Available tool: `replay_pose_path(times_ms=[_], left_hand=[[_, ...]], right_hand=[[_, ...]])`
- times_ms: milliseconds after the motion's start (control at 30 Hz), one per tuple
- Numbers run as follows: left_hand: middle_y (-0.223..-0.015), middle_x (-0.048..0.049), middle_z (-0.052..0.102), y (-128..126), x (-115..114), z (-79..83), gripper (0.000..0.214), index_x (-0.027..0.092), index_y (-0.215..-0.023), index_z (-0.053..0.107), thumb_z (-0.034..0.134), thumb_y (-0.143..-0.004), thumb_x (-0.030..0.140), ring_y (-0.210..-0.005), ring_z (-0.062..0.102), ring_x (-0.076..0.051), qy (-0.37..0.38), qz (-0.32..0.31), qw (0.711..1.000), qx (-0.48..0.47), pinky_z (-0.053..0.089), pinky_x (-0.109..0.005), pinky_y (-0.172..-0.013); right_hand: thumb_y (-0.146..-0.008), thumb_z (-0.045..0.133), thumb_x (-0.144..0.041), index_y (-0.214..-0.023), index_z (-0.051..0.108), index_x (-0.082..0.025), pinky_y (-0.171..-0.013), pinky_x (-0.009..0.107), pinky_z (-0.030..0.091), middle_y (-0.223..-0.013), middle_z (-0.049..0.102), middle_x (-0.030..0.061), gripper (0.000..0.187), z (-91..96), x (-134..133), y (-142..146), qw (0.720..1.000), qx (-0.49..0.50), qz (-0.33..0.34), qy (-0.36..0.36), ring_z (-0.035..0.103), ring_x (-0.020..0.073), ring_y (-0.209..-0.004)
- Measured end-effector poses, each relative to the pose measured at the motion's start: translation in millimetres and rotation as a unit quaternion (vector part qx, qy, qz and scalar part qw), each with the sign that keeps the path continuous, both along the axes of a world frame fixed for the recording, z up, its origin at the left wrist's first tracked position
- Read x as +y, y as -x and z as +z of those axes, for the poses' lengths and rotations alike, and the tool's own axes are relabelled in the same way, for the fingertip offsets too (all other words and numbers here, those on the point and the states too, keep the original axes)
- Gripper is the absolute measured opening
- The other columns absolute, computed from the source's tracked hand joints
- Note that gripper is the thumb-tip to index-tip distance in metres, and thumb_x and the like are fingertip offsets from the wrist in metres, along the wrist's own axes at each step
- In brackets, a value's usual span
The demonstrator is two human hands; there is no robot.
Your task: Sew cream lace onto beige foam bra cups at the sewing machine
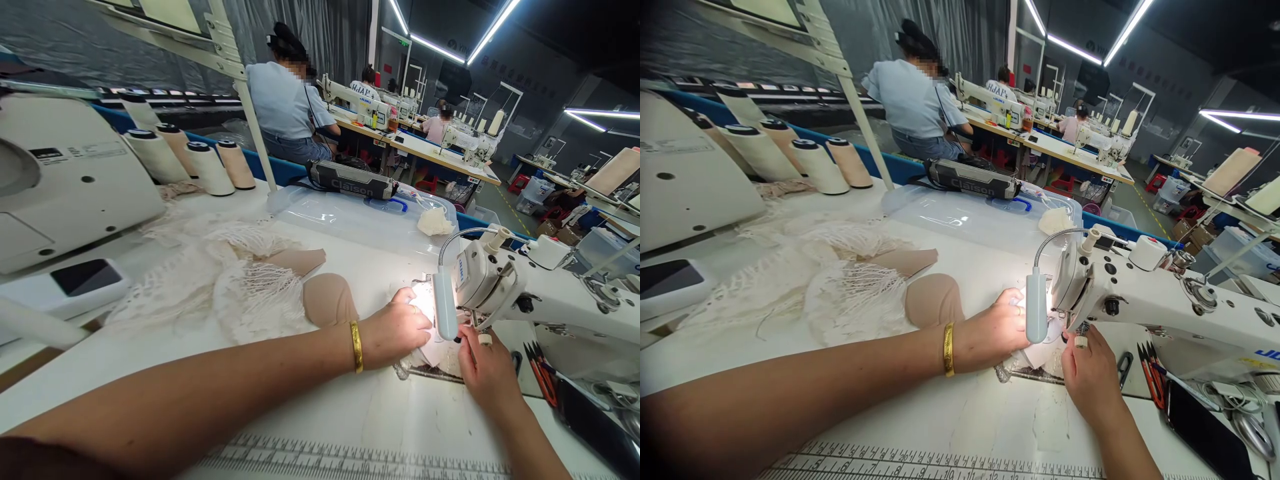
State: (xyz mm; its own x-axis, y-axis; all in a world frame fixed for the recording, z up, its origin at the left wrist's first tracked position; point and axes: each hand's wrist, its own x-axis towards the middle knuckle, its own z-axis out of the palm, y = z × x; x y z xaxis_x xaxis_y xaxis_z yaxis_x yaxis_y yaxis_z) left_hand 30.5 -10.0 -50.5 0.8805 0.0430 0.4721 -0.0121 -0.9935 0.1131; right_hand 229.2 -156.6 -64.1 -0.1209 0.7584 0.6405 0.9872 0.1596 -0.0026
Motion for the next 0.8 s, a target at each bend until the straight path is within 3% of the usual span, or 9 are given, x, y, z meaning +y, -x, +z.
replay_pose_path(times_ms=[200, 300, 433, 633, 800], left_hand=[[-0.083, -0.0026, 0.067, 6, -14, 3.3, 0.013, 0.019, -0.078, 0.061, 0.057, -0.083, 0.007, -0.084, 0.060, -0.020, -0.051, 0.010, 0.998, 0.024, 0.033, -0.048, -0.096], [-0.083, -0.0014, 0.065, 12, -27, 4.4, 0.012, 0.018, -0.076, 0.057, 0.056, -0.083, 0.009, -0.079, 0.059, -0.020, -0.074, -0.001, 0.997, 0.030, 0.034, -0.046, -0.091], [-0.080, -0.0003, 0.064, 13, -29, 3.7, 0.013, 0.018, -0.075, 0.055, 0.056, -0.084, 0.009, -0.076, 0.058, -0.019, -0.071, 0.002, 0.997, 0.033, 0.032, -0.046, -0.089], [-0.077, 0.0006, 0.064, 5, -12, 1.5, 0.016, 0.018, -0.069, 0.056, 0.060, -0.082, 0.009, -0.077, 0.058, -0.019, -0.054, -0.012, 0.998, 0.020, 0.030, -0.047, -0.093], [-0.081, -0.0003, 0.068, -1, 1, 2.1, 0.019, 0.019, -0.070, 0.062, 0.055, -0.085, 0.010, -0.082, 0.060, -0.019, -0.056, -0.016, 0.998, 0.027, 0.028, -0.048, -0.097]], right_hand=[[-0.091, 0.041, -0.006, -0.103, 0.062, -0.023, -0.065, 0.030, 0.038, -0.090, 0.064, 0.0037, 0.028, 13.3, -9, 4, 0.978, 0.036, 0.085, 0.185, 0.055, 0.0199, -0.079], [-0.090, 0.042, -0.006, -0.093, 0.061, -0.022, -0.067, 0.029, 0.036, -0.082, 0.057, 0.0020, 0.026, 21.3, -10, 8, 0.965, 0.046, 0.110, 0.234, 0.050, 0.0193, -0.077], [-0.088, 0.043, -0.005, -0.092, 0.061, -0.022, -0.068, 0.029, 0.035, -0.082, 0.055, 0.0022, 0.025, 22.3, -9, 10, 0.963, 0.058, 0.112, 0.240, 0.048, 0.0194, -0.078], [-0.089, 0.044, -0.006, -0.099, 0.063, -0.022, -0.063, 0.028, 0.035, -0.083, 0.057, 0.0032, 0.027, 13.5, -4, 10, 0.974, 0.049, 0.089, 0.203, 0.052, 0.0204, -0.081], [-0.089, 0.044, -0.008, -0.094, 0.064, -0.023, -0.066, 0.028, 0.041, -0.094, 0.064, 0.0064, 0.025, 4.3, 1, 9, 0.982, 0.048, 0.067, 0.169, 0.058, 0.0214, -0.090]])
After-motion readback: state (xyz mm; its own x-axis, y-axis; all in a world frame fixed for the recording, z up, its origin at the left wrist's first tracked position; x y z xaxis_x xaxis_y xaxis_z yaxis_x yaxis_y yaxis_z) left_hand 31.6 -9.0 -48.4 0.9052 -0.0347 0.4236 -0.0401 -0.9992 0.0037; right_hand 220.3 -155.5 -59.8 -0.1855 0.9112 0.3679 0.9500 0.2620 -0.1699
